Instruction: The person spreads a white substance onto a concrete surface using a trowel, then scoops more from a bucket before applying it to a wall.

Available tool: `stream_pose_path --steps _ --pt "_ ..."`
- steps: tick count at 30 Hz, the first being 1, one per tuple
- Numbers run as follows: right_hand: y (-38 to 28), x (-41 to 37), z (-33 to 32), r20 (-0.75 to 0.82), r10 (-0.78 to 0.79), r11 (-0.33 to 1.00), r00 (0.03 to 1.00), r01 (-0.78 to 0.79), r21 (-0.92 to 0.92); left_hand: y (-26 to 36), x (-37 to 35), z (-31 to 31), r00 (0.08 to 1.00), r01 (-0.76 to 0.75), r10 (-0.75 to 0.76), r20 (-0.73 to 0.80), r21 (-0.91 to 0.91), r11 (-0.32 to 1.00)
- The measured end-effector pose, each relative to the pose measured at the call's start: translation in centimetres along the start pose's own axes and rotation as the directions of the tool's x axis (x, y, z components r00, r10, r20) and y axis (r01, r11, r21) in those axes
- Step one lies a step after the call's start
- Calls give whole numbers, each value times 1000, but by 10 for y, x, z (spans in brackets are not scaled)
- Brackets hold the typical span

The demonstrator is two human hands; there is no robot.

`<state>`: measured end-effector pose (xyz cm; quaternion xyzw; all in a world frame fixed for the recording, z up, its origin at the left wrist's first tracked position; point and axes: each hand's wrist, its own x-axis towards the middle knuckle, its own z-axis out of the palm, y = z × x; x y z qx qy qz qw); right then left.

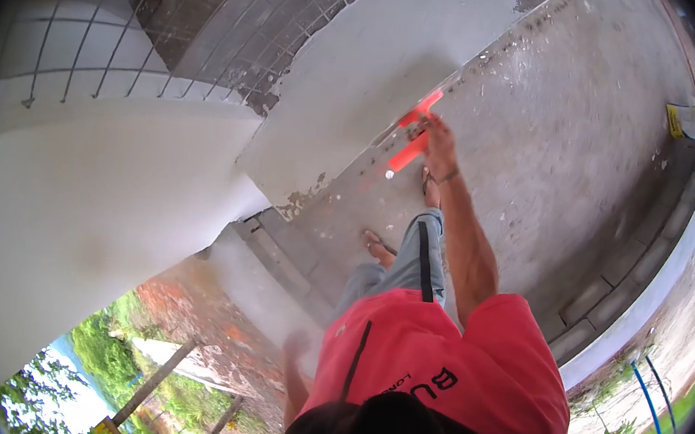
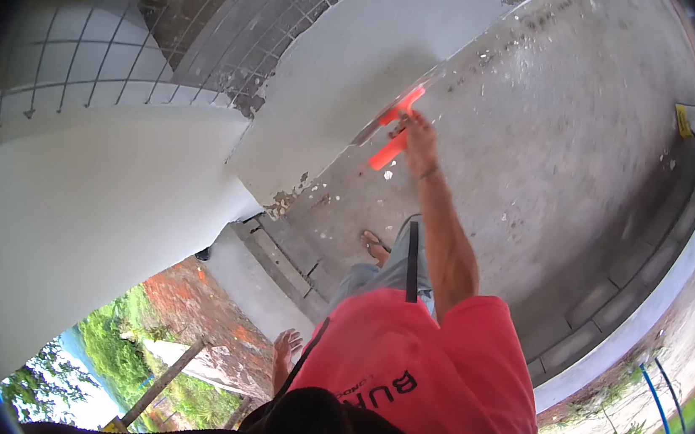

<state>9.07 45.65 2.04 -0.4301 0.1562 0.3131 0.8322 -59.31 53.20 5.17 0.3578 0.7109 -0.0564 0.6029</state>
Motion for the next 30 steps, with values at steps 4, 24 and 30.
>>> stream_pose_path --steps 4,24,30 --pt "-112 105 -71 83 -156 984 984 163 -78 36 -31 57 998 53 -49 -41 102 993" --pt "-85 -103 17 221 148 988 964 -135 -71 94 -52 115 991 -52 66 -118 119 992" --pt "-189 -108 59 231 -332 737 915 404 -542 55 -25 99 989 -142 140 -55 -21 990"
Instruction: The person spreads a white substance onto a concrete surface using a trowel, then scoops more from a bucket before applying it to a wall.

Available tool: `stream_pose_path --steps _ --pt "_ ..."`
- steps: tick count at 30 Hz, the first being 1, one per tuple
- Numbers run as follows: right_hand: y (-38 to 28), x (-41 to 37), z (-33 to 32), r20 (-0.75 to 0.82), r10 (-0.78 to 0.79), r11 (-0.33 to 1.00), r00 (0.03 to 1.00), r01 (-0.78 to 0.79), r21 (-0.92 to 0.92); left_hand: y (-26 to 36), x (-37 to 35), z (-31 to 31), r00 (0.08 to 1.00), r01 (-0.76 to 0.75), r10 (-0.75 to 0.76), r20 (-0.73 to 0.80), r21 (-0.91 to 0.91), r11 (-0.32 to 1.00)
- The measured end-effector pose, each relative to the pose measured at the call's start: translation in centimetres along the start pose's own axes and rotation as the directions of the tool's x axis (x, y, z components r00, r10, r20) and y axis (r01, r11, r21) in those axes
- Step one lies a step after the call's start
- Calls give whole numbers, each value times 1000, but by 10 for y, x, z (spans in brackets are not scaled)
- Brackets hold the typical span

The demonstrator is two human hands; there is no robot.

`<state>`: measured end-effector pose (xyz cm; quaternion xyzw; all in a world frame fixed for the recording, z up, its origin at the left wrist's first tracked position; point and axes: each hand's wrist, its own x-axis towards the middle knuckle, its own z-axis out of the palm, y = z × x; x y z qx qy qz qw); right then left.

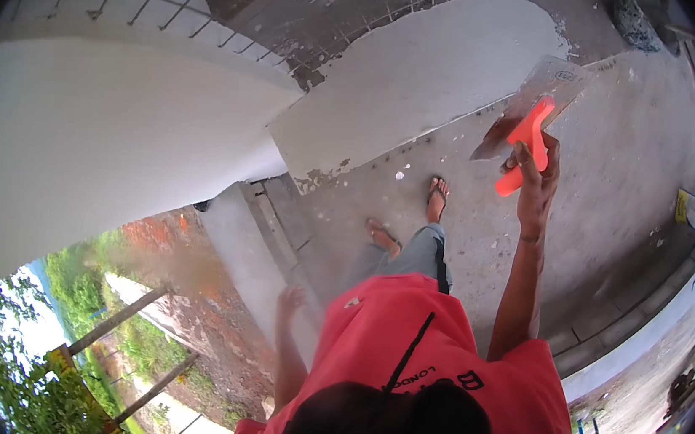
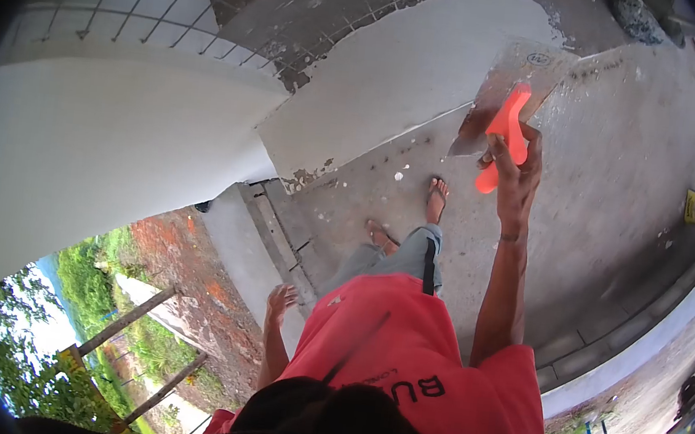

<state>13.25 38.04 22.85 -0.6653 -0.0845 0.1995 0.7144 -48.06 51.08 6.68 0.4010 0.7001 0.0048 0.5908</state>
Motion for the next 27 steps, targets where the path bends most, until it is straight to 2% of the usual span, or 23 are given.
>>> stream_pose_path --steps 1,3,4,5,6,7,9,10,13,15,17,20,21,23,25,27 --pt "3 -4 10 -28 -13 999 1000 12 -37 -9 6 -1 1000 -3 3 20 -4 1000" --pt "13 -24 46 33 244 912 969 -218 -348 -30 30 -10 996 22 -9 90 -141 990" --pt "35 -41 73 147 26 898 989 41 -438 -39 40 -15 992 42 -18 122 -199 979" --pt "58 -59 104 253 -145 835 956 255 -487 -39 38 -16 995 25 -11 98 -143 989" --pt "81 -76 136 349 -310 729 884 457 -509 -31 32 -15 997 8 -2 75 -84 996" --pt "100 -94 166 421 -374 599 827 562 -571 -24 27 -16 998 -10 11 54 -19 1000" --pt "120 -125 221 467 -98 724 879 385 -573 -21 20 -18 999 13 -10 45 -64 998" --pt "129 -131 241 489 10 756 872 313 -574 -23 15 -21 999 29 -26 39 -80 996" --pt "148 -121 265 469 115 742 876 239 -627 -73 37 -43 991 -123 113 69 164 979" --pt "148 -103 249 413 128 711 902 207 -672 -124 67 -57 978 -203 184 97 245 948" --pt "145 -80 225 377 117 694 919 196 -693 -129 69 -52 967 -249 219 132 288 925" --pt "129 -32 164 347 87 695 934 192 -693 -124 52 -30 965 -240 196 174 288 927" --pt "125 -12 141 337 89 706 937 180 -685 -122 50 -22 969 -221 179 169 280 934" --pt "125 28 92 321 -53 682 946 270 -680 -124 43 -10 973 -199 157 167 282 938" --pt "110 67 48 286 -95 608 953 283 -742 -107 24 12 982 -146 109 153 256 956" --pt "108 111 0 194 8 648 981 143 -749 -69 -9 41 996 12 -24 91 129 992"
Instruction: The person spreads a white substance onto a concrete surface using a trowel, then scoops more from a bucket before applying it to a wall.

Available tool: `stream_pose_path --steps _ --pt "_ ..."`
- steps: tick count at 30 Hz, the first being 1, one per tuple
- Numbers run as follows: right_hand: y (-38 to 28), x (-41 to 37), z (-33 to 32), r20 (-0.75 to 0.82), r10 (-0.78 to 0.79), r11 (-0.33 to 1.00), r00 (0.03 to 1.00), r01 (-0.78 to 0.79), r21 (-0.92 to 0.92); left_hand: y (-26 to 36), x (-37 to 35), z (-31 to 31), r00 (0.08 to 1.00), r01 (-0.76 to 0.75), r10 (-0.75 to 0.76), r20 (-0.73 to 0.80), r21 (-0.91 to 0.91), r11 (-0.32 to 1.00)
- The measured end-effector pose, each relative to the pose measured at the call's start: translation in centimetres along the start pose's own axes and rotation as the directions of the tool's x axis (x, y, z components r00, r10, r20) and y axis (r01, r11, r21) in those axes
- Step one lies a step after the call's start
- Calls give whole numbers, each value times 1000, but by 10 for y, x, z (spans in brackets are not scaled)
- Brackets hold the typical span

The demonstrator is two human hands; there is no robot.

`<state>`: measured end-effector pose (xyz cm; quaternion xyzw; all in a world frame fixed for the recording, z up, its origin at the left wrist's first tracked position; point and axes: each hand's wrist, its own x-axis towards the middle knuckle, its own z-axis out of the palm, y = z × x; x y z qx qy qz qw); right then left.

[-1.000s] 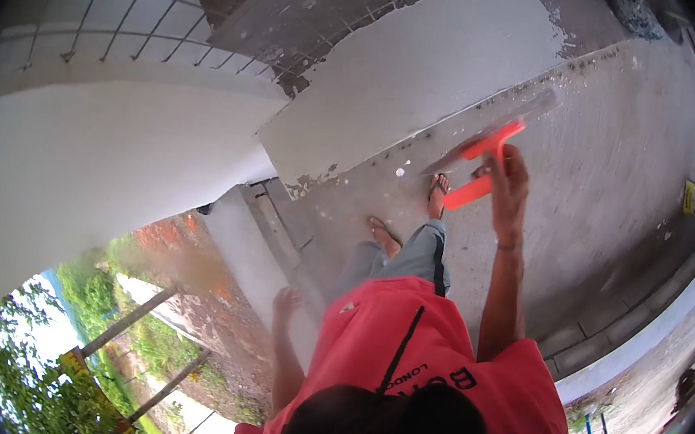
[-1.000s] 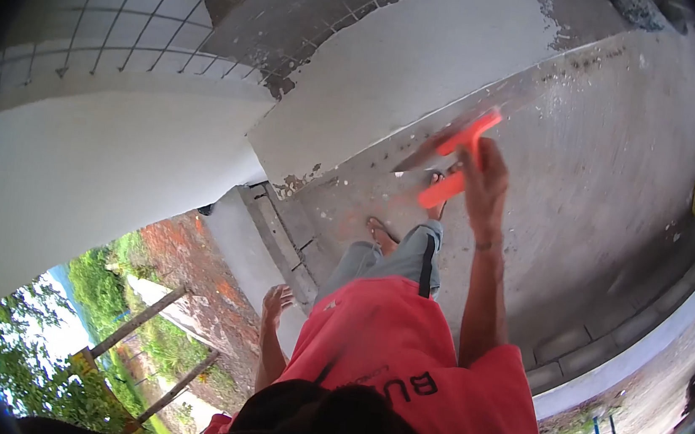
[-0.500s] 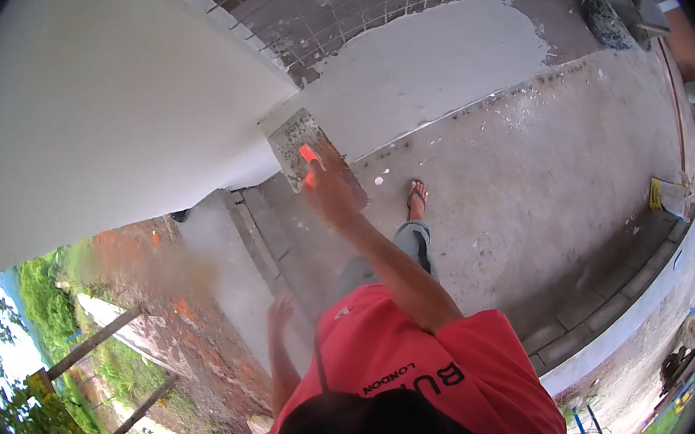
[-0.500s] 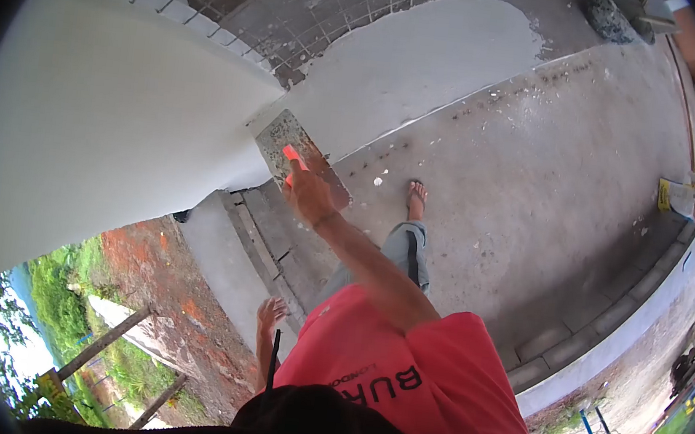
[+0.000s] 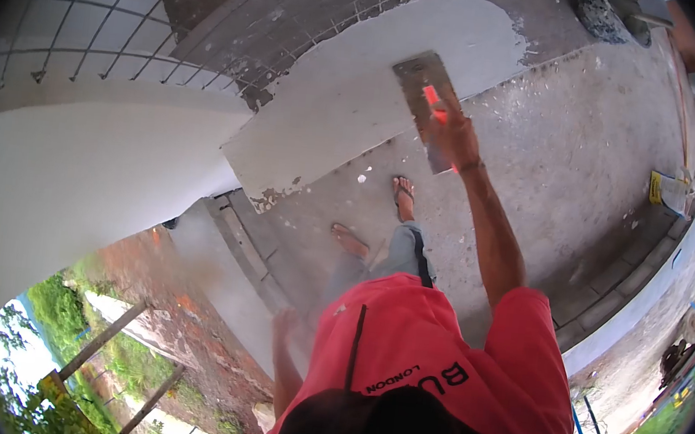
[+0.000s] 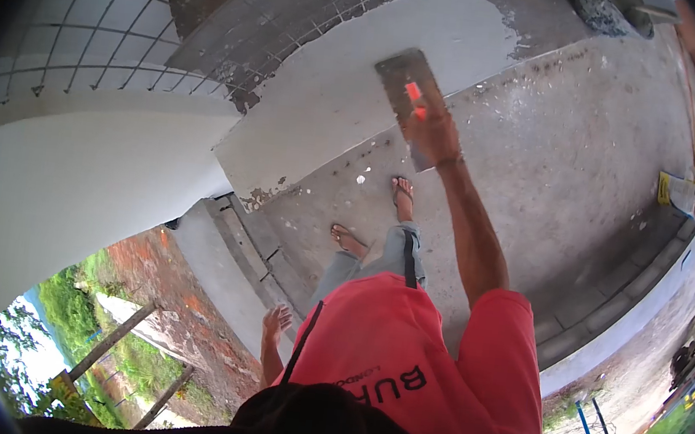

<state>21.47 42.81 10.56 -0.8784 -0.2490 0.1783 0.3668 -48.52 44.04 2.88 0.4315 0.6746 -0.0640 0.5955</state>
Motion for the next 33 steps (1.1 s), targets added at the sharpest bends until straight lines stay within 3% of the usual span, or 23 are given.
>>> stream_pose_path --steps 1,3,6,9,12,14,17,18,19,21,22,24,27,31,32,33 --pt "25 17 -20 -5 -6 1000 1000 5 -25 30 -17 17 995 91 -93 -19 -104 990" --pt "59 47 -59 -31 -14 998 999 12 -56 -15 7 12 996 -89 91 -11 140 986" --pt "97 89 -120 -63 86 990 994 -92 -104 -34 6 14 984 -176 179 9 246 953" --pt "131 123 -159 -233 11 957 973 -78 -279 -29 2 20 992 -125 129 3 259 958" --pt "112 118 -174 -400 64 955 914 -173 -243 -26 3 26 985 -161 174 -1 372 914" --pt "58 80 -158 -241 63 987 968 -96 -128 -30 -8 26 976 -189 216 -25 389 902" --pt "-4 17 -74 -41 -175 977 984 179 114 -17 -1 30 968 -220 246 -44 316 923" --pt "-24 -5 -35 -64 -317 944 946 322 73 4 -5 36 971 -208 231 -53 280 937" --pt "-50 -30 2 -71 -357 929 931 362 76 28 -11 43 986 -140 155 -69 181 973" --pt "-100 -75 75 122 -343 938 931 334 89 94 -24 60 997 16 -18 -69 -38 999" --pt "-121 -88 107 226 -307 949 924 280 145 112 -26 64 996 32 -39 -79 -81 996" --pt "-145 -102 148 445 -300 950 844 306 60 119 -23 61 994 -24 10 -109 -133 991" --pt "-130 -96 178 355 -299 950 886 311 25 136 -32 69 986 -69 39 -164 -186 980" --pt "-69 -35 85 125 -250 957 960 265 -120 107 -18 63 993 -7 -8 -122 -125 992" --pt "-50 -8 54 194 -58 990 979 82 -116 94 -17 62 992 29 -41 -119 -97 995" --pt "-16 17 29 132 -137 964 982 163 -210 91 -19 64 991 63 -71 -118 -70 996"
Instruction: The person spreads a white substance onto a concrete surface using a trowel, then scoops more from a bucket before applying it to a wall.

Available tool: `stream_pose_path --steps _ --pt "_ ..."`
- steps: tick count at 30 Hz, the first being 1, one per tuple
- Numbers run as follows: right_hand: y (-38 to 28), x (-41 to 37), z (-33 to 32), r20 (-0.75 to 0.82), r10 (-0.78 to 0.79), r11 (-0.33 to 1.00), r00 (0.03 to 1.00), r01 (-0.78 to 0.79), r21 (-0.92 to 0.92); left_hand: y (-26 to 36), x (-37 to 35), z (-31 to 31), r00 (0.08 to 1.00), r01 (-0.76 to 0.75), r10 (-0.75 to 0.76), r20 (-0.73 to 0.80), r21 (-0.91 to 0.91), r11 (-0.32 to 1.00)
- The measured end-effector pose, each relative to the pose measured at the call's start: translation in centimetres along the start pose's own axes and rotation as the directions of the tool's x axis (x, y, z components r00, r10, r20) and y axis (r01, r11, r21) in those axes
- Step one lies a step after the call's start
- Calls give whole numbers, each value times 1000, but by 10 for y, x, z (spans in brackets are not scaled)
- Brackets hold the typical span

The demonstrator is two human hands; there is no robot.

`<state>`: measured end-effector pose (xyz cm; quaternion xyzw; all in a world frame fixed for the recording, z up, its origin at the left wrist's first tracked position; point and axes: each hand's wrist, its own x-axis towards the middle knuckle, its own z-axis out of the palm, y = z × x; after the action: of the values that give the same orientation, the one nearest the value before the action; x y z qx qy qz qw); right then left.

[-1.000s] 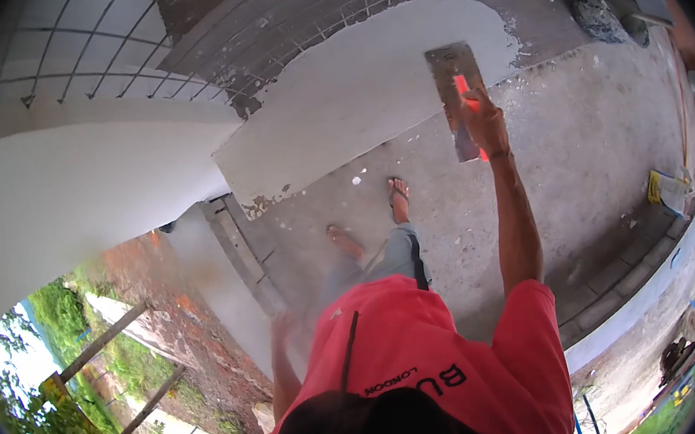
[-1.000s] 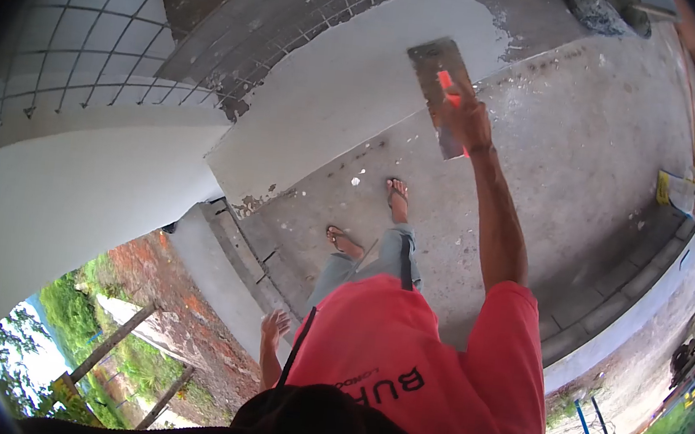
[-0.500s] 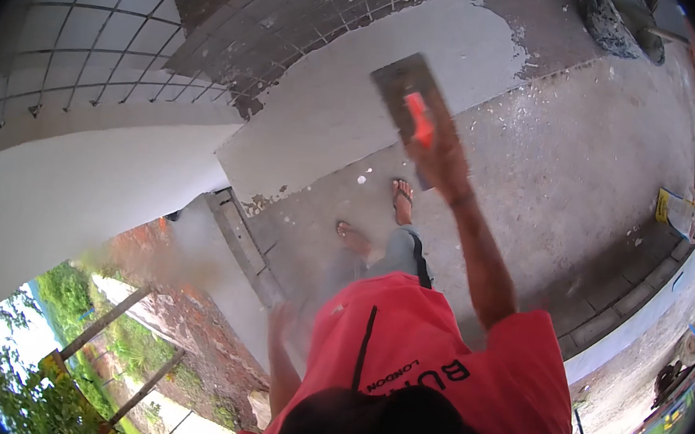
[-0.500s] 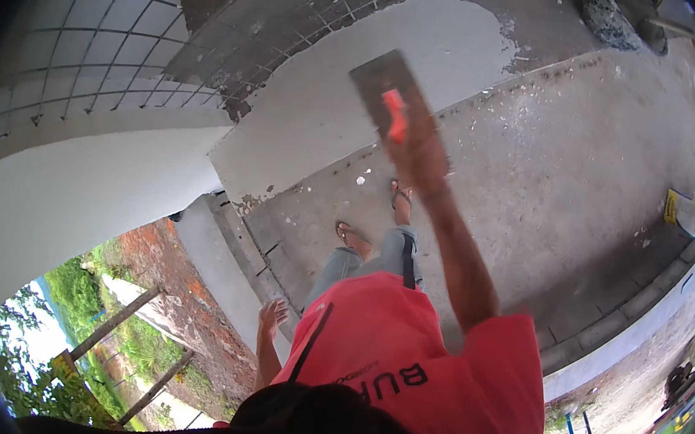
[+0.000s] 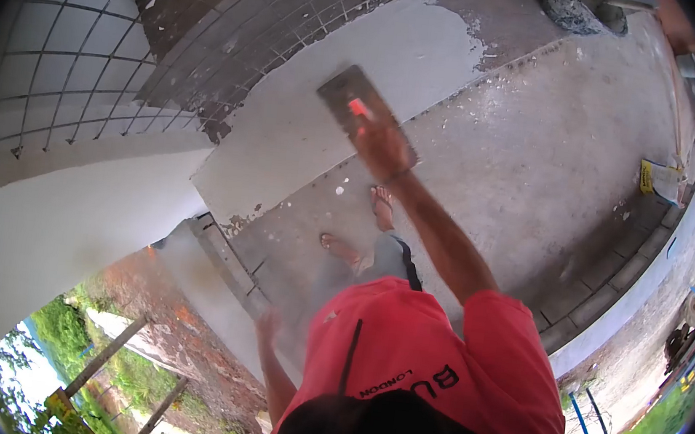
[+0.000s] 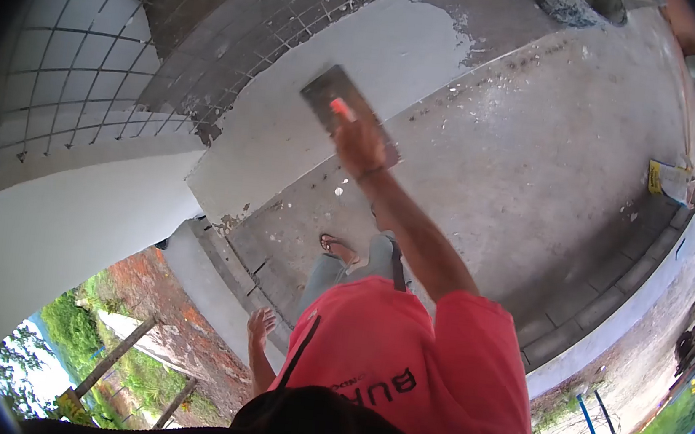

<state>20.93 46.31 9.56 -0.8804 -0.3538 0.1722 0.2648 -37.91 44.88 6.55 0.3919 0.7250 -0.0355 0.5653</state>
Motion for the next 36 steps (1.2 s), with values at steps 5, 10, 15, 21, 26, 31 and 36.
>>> stream_pose_path --steps 5,10,15,21,26,31,36 --pt "175 66 -129 -209 158 985 965 -170 -41 -38 5 0 998 66 -66 13 10 998" --pt "227 87 -209 -441 183 950 879 -273 -150 -48 -3 -5 994 110 -109 19 -37 993" --pt "171 66 -213 -29 423 872 906 -398 286 -44 -11 -2 994 107 -108 -3 -64 992" --pt "143 110 -134 -229 344 928 910 -367 -66 -60 11 -8 994 -99 94 50 106 989" --pt "46 107 -63 -16 111 977 994 -112 -184 -48 -29 -8 998 42 -49 -34 -178 983" --pt "-114 -1 21 318 -130 982 939 167 -93 -66 -12 -13 994 -51 24 -102 -267 962" --pt "-154 -54 38 506 -470 823 723 566 -45 -71 -12 -17 991 -90 53 -121 -324 942"
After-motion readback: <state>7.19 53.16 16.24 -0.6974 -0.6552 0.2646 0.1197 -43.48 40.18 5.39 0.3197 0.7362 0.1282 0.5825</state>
